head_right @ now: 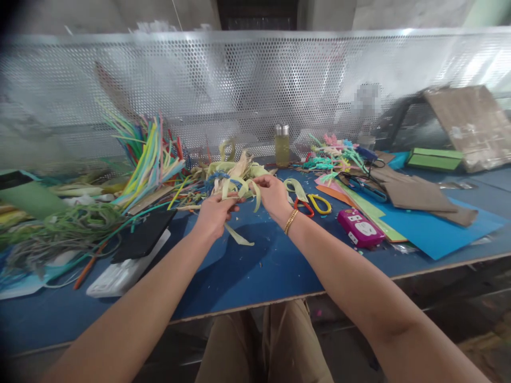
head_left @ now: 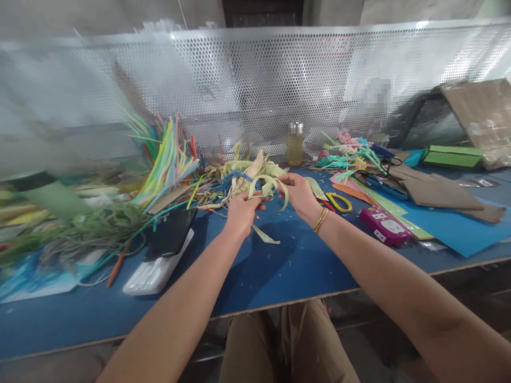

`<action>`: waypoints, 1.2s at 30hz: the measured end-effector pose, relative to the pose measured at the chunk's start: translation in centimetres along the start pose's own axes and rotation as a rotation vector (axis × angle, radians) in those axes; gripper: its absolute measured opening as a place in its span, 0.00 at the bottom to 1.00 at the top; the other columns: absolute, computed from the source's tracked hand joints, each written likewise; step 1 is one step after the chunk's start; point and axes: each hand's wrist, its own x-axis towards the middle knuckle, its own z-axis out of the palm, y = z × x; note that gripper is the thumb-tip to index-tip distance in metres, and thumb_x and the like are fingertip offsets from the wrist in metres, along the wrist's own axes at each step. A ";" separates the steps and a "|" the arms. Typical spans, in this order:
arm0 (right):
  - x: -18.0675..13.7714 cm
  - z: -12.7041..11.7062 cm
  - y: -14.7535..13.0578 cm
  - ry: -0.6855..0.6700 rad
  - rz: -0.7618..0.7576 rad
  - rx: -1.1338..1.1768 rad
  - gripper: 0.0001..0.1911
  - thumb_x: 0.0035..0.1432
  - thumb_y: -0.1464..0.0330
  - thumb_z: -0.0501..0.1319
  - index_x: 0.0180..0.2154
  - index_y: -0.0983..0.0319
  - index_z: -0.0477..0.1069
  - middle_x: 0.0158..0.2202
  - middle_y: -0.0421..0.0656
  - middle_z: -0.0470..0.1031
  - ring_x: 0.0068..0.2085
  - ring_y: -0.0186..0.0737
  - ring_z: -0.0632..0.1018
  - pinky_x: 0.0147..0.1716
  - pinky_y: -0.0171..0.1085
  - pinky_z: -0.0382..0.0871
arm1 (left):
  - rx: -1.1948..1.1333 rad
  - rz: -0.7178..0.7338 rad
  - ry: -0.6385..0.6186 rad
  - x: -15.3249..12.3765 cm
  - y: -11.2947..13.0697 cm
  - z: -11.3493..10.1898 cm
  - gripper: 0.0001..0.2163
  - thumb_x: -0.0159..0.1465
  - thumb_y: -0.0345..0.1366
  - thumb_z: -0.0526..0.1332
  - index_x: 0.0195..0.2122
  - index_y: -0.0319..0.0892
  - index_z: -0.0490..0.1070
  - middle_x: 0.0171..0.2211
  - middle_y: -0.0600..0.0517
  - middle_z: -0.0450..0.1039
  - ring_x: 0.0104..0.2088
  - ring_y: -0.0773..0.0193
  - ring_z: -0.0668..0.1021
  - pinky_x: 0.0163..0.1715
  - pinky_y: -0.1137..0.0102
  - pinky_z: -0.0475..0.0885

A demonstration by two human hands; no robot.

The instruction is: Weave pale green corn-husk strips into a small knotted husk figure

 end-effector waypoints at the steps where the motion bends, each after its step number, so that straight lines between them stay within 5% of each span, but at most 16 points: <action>1: 0.4 -0.4 -0.1 0.045 0.062 0.062 0.10 0.43 0.66 0.67 0.29 0.61 0.69 0.25 0.37 0.71 0.26 0.31 0.71 0.26 0.32 0.67 | 0.030 0.051 0.012 0.1 0.0 -0.1 0.09 0.49 0.26 0.65 0.33 0.38 0.77 0.25 0.49 0.78 0.18 0.73 0.71 0.13 0.79 0.55; 4: 1.7 -2.1 -0.5 0.192 0.148 0.163 0.09 0.46 0.66 0.66 0.30 0.60 0.67 0.23 0.35 0.67 0.24 0.30 0.70 0.26 0.32 0.67 | 0.095 0.143 0.017 0.4 0.0 -0.5 0.08 0.49 0.28 0.65 0.31 0.39 0.79 0.26 0.50 0.78 0.18 0.73 0.69 0.16 0.78 0.59; 7: 2.1 -3.0 -1.0 0.309 0.054 0.034 0.07 0.52 0.64 0.62 0.31 0.60 0.66 0.25 0.37 0.69 0.26 0.32 0.71 0.28 0.34 0.67 | 0.174 0.209 0.035 0.6 -0.1 -1.1 0.08 0.50 0.31 0.65 0.32 0.41 0.80 0.24 0.52 0.76 0.18 0.70 0.70 0.19 0.76 0.62; 10: 1.1 -2.7 -1.9 0.291 -0.331 -0.346 0.08 0.56 0.62 0.60 0.33 0.60 0.70 0.33 0.44 0.75 0.36 0.39 0.75 0.37 0.39 0.69 | 0.424 0.329 0.047 0.5 0.2 -1.9 0.09 0.50 0.31 0.64 0.32 0.44 0.81 0.25 0.53 0.76 0.23 0.65 0.74 0.25 0.74 0.66; 14: -1.1 -1.3 -3.4 0.074 -0.754 -0.800 0.08 0.56 0.66 0.62 0.39 0.57 0.75 0.45 0.46 0.77 0.51 0.48 0.72 0.53 0.48 0.60 | 0.665 0.544 0.022 0.0 1.2 -2.6 0.11 0.50 0.28 0.65 0.33 0.49 0.81 0.34 0.50 0.80 0.38 0.56 0.78 0.36 0.72 0.69; 20: -1.7 -0.5 -2.5 -0.186 -0.649 -0.969 0.08 0.55 0.63 0.64 0.37 0.57 0.78 0.39 0.42 0.81 0.44 0.46 0.76 0.51 0.47 0.58 | 0.783 0.623 -0.045 -0.4 1.9 -2.6 0.25 0.49 0.21 0.64 0.46 0.51 0.77 0.34 0.52 0.79 0.36 0.57 0.78 0.35 0.73 0.67; 26: -1.8 -0.1 -1.8 -0.308 -0.571 -0.976 0.09 0.53 0.64 0.65 0.37 0.58 0.78 0.35 0.41 0.82 0.40 0.43 0.79 0.50 0.44 0.58 | 0.817 0.633 -0.091 -0.7 1.8 -2.3 0.22 0.49 0.20 0.65 0.42 0.51 0.77 0.32 0.52 0.79 0.37 0.57 0.78 0.30 0.75 0.65; 32: -1.6 -0.1 -1.8 -0.328 -0.560 -1.073 0.06 0.57 0.68 0.62 0.33 0.58 0.79 0.30 0.42 0.81 0.34 0.41 0.77 0.46 0.43 0.60 | 0.469 0.412 -0.114 -0.3 1.5 -2.1 0.14 0.48 0.20 0.67 0.33 0.45 0.77 0.30 0.51 0.77 0.32 0.63 0.76 0.27 0.77 0.65; 36: 0.0 -2.1 -2.2 -0.099 -0.433 -0.989 0.08 0.57 0.68 0.61 0.34 0.59 0.79 0.31 0.42 0.80 0.33 0.39 0.76 0.35 0.38 0.63 | -0.137 -0.124 -0.175 0.7 1.3 -1.9 0.03 0.56 0.26 0.64 0.31 0.38 0.73 0.25 0.51 0.72 0.20 0.73 0.69 0.16 0.80 0.58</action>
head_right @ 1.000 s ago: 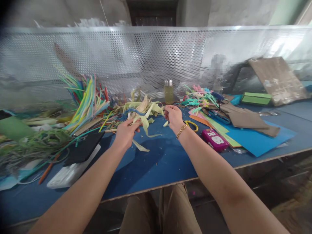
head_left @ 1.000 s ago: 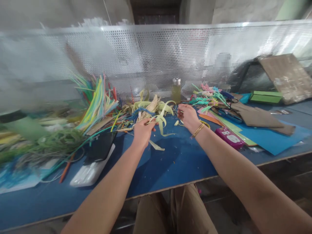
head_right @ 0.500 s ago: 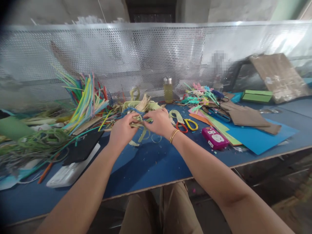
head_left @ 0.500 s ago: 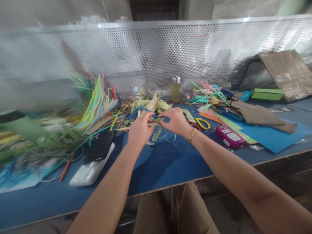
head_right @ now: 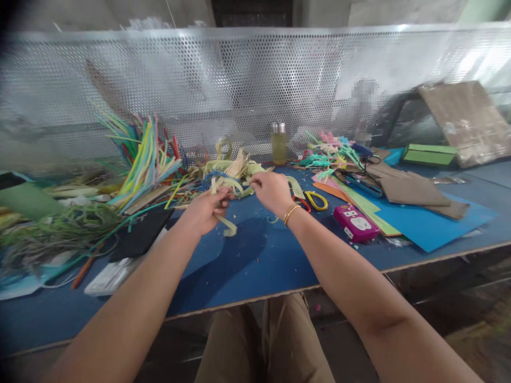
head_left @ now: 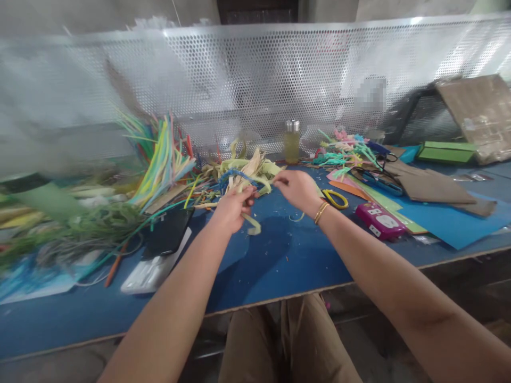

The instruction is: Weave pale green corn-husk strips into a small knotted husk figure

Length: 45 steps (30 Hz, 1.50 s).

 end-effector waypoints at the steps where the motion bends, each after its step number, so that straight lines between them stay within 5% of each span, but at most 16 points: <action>1: 0.3 -0.4 0.6 0.058 0.073 0.036 0.07 0.56 0.68 0.61 0.33 0.60 0.79 0.31 0.43 0.80 0.32 0.39 0.76 0.34 0.38 0.63 | -0.141 -0.128 -0.033 0.2 0.0 0.0 0.03 0.58 0.25 0.62 0.32 0.37 0.73 0.24 0.51 0.71 0.19 0.73 0.69 0.16 0.81 0.59; 4: 1.0 -1.3 1.7 0.061 0.208 0.339 0.07 0.54 0.67 0.63 0.32 0.63 0.78 0.30 0.44 0.79 0.31 0.37 0.76 0.33 0.36 0.67 | -0.353 -0.287 -0.069 0.6 0.0 -0.1 0.06 0.62 0.23 0.56 0.34 0.35 0.72 0.25 0.48 0.72 0.25 0.69 0.75 0.22 0.78 0.69; 7: 0.7 -1.0 1.1 -0.195 0.226 0.643 0.07 0.51 0.66 0.65 0.31 0.63 0.77 0.31 0.43 0.80 0.32 0.36 0.77 0.35 0.35 0.69 | -0.354 -0.267 -0.120 0.7 -0.3 -0.1 0.08 0.64 0.26 0.55 0.38 0.34 0.74 0.32 0.44 0.76 0.33 0.62 0.79 0.34 0.67 0.77; 11: -0.5 0.5 -0.9 -0.481 0.100 0.708 0.08 0.50 0.64 0.66 0.30 0.62 0.78 0.32 0.41 0.79 0.33 0.34 0.76 0.37 0.35 0.68 | -0.256 -0.254 -0.254 0.4 -0.8 0.0 0.10 0.66 0.30 0.55 0.45 0.39 0.74 0.32 0.48 0.76 0.30 0.63 0.79 0.39 0.60 0.77; 14: -1.0 1.5 -1.7 -0.544 0.032 0.697 0.08 0.51 0.64 0.66 0.29 0.63 0.77 0.32 0.41 0.79 0.33 0.33 0.76 0.37 0.34 0.68 | -0.197 -0.263 -0.325 0.1 -1.2 0.1 0.11 0.65 0.31 0.57 0.47 0.43 0.73 0.32 0.51 0.76 0.28 0.65 0.78 0.40 0.56 0.77; 24: -1.4 1.9 -2.1 -0.482 0.083 0.650 0.07 0.51 0.67 0.64 0.26 0.65 0.76 0.25 0.39 0.76 0.27 0.31 0.73 0.30 0.32 0.66 | -0.187 -0.288 -0.383 0.2 -1.4 0.5 0.09 0.67 0.34 0.56 0.42 0.37 0.73 0.32 0.47 0.78 0.32 0.61 0.80 0.44 0.56 0.77; 29: -0.6 1.6 -0.7 -0.242 0.271 0.630 0.06 0.49 0.67 0.65 0.28 0.64 0.78 0.26 0.41 0.77 0.27 0.32 0.73 0.29 0.33 0.66 | -0.193 -0.280 -0.318 -0.1 -0.4 0.3 0.09 0.68 0.32 0.54 0.42 0.36 0.73 0.36 0.44 0.77 0.35 0.60 0.81 0.40 0.62 0.79; 32: -0.1 1.7 0.0 -0.144 0.349 0.658 0.07 0.47 0.65 0.68 0.27 0.63 0.79 0.26 0.40 0.78 0.28 0.33 0.73 0.30 0.33 0.66 | -0.190 -0.290 -0.285 -0.1 -0.4 0.3 0.06 0.65 0.32 0.58 0.40 0.36 0.73 0.34 0.44 0.76 0.31 0.65 0.80 0.29 0.73 0.77; 34: 0.0 2.0 0.0 -0.132 0.377 0.723 0.07 0.45 0.65 0.69 0.27 0.62 0.78 0.26 0.40 0.78 0.28 0.32 0.73 0.30 0.33 0.67 | -0.173 -0.289 -0.280 0.0 -0.6 0.4 0.04 0.61 0.31 0.64 0.35 0.36 0.72 0.27 0.50 0.72 0.22 0.73 0.74 0.16 0.82 0.65; 36: -0.1 2.2 -0.2 -0.125 0.426 0.810 0.08 0.44 0.65 0.70 0.26 0.62 0.78 0.25 0.39 0.77 0.26 0.31 0.72 0.29 0.33 0.67 | -0.150 -0.267 -0.228 0.2 -0.8 0.4 0.07 0.57 0.30 0.68 0.32 0.38 0.69 0.22 0.57 0.64 0.15 0.79 0.64 0.11 0.84 0.51; 38: -0.2 2.3 -0.5 -0.110 0.500 0.930 0.10 0.41 0.64 0.72 0.27 0.62 0.78 0.24 0.39 0.77 0.25 0.31 0.71 0.28 0.33 0.66 | -0.137 -0.211 -0.050 0.5 -0.9 0.3 0.09 0.56 0.35 0.69 0.33 0.40 0.69 0.20 0.59 0.59 0.14 0.79 0.59 0.11 0.83 0.46; 42: -0.3 2.3 -1.0 -0.063 0.626 1.124 0.15 0.37 0.63 0.74 0.29 0.63 0.77 0.27 0.41 0.77 0.27 0.32 0.73 0.29 0.34 0.69 | 0.007 0.141 0.388 0.6 -0.4 -0.5 0.08 0.61 0.40 0.61 0.40 0.45 0.73 0.21 0.58 0.59 0.17 0.74 0.61 0.15 0.78 0.52; 45: -0.3 2.3 -1.3 -0.051 0.647 1.126 0.15 0.40 0.62 0.73 0.29 0.63 0.76 0.29 0.42 0.78 0.29 0.33 0.74 0.31 0.34 0.70 | 0.371 0.470 0.495 0.2 0.2 -1.0 0.06 0.58 0.34 0.60 0.32 0.44 0.77 0.25 0.54 0.66 0.25 0.68 0.69 0.23 0.73 0.63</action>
